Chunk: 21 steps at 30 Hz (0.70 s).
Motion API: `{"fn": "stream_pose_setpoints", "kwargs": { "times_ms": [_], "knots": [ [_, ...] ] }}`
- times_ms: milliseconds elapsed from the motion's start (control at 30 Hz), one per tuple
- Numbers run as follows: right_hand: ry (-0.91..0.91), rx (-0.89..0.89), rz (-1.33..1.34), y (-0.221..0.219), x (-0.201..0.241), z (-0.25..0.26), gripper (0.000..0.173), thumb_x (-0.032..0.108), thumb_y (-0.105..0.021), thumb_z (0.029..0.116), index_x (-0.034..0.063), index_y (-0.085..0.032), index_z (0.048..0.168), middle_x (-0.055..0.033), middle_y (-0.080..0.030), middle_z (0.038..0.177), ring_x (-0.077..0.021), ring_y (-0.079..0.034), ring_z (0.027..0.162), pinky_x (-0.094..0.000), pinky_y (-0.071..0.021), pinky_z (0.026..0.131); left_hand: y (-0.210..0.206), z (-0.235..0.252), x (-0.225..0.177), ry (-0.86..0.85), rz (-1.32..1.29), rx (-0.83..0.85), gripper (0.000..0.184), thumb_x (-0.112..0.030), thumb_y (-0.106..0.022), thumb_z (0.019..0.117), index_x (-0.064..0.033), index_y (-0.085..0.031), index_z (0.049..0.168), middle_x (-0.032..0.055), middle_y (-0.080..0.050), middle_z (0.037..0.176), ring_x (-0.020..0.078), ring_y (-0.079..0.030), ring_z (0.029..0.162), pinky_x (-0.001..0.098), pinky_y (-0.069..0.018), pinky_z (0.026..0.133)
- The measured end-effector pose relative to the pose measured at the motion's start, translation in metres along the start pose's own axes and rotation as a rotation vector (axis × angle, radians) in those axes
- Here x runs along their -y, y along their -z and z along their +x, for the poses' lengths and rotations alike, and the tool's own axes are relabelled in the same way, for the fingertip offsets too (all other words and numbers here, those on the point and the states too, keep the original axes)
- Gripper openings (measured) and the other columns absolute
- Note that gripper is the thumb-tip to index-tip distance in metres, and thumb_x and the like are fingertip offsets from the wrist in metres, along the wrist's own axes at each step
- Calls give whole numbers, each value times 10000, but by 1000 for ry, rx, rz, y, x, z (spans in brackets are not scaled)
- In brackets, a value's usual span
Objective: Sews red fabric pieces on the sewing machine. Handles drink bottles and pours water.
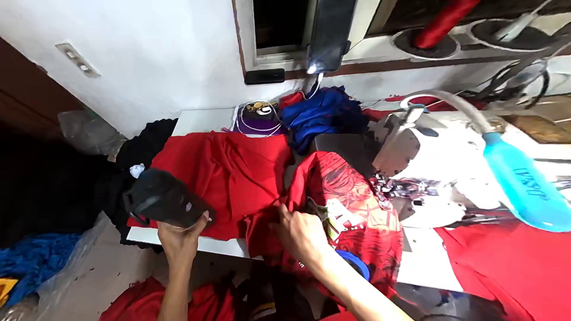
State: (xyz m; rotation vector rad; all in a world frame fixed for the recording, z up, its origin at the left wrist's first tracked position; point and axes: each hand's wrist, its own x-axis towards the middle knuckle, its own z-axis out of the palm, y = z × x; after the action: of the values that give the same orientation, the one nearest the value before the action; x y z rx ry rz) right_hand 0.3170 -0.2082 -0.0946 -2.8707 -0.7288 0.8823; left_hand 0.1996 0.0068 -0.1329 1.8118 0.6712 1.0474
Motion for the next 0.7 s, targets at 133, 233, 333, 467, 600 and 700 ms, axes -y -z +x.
{"fn": "stream_pose_setpoints", "kwargs": {
  "times_ms": [133, 233, 333, 467, 600, 700],
  "knots": [
    [-10, -10, -85, -22, -35, -28, 409, 282, -451, 1074, -38, -698, 1016, -273, -703, 978, -449, -701, 993, -588, -548, 799, -25, 17, 4, 49, -99, 7, 1020, -92, -852, 609, 55, -315, 1463, 120, -624, 1262, 117, -649, 1141, 310, -567, 971],
    [-164, 78, -108, -16, -52, -37, 345, 219, -457, 1058, -29, -696, 1065, -273, -702, 1069, -458, -688, 1047, -621, -538, 812, -44, 32, 12, 9, -102, 18, 985, -103, -865, 631, 22, -348, 1460, 111, -634, 1258, 139, -659, 1133, 352, -569, 981],
    [-223, 108, -153, -14, -62, -41, 316, 193, -478, 1051, -34, -694, 1086, -276, -699, 1097, -470, -677, 1071, -634, -529, 822, -60, 50, 18, -5, -121, 22, 990, -95, -875, 662, 0, -338, 1488, 122, -620, 1301, 166, -645, 1180, 376, -554, 1018],
    [-190, -10, -160, -23, -68, -41, 277, 187, -510, 1032, -11, -697, 1079, -257, -708, 1055, -455, -687, 1045, -626, -535, 797, -71, 75, 23, -20, -93, 19, 1031, -154, -878, 635, -7, -324, 1492, 142, -602, 1324, 169, -630, 1196, 370, -541, 1028],
    [-24, -201, -41, -25, -68, -55, 370, 378, -549, 1047, 54, -714, 1116, -203, -731, 998, -410, -716, 976, -587, -548, 775, -54, 66, 4, -36, -218, 98, 975, -29, -858, 636, 1, -349, 1467, 140, -624, 1292, 191, -657, 1169, 391, -574, 1002],
    [320, -518, 144, -39, -48, -58, 352, 348, -542, 1043, 89, -753, 1153, -125, -763, 1056, -311, -751, 964, -490, -606, 774, -22, 19, -23, 26, -258, 133, 966, 30, -843, 639, -20, -358, 1473, 99, -646, 1269, 183, -669, 1142, 397, -595, 969]
  ]
}}
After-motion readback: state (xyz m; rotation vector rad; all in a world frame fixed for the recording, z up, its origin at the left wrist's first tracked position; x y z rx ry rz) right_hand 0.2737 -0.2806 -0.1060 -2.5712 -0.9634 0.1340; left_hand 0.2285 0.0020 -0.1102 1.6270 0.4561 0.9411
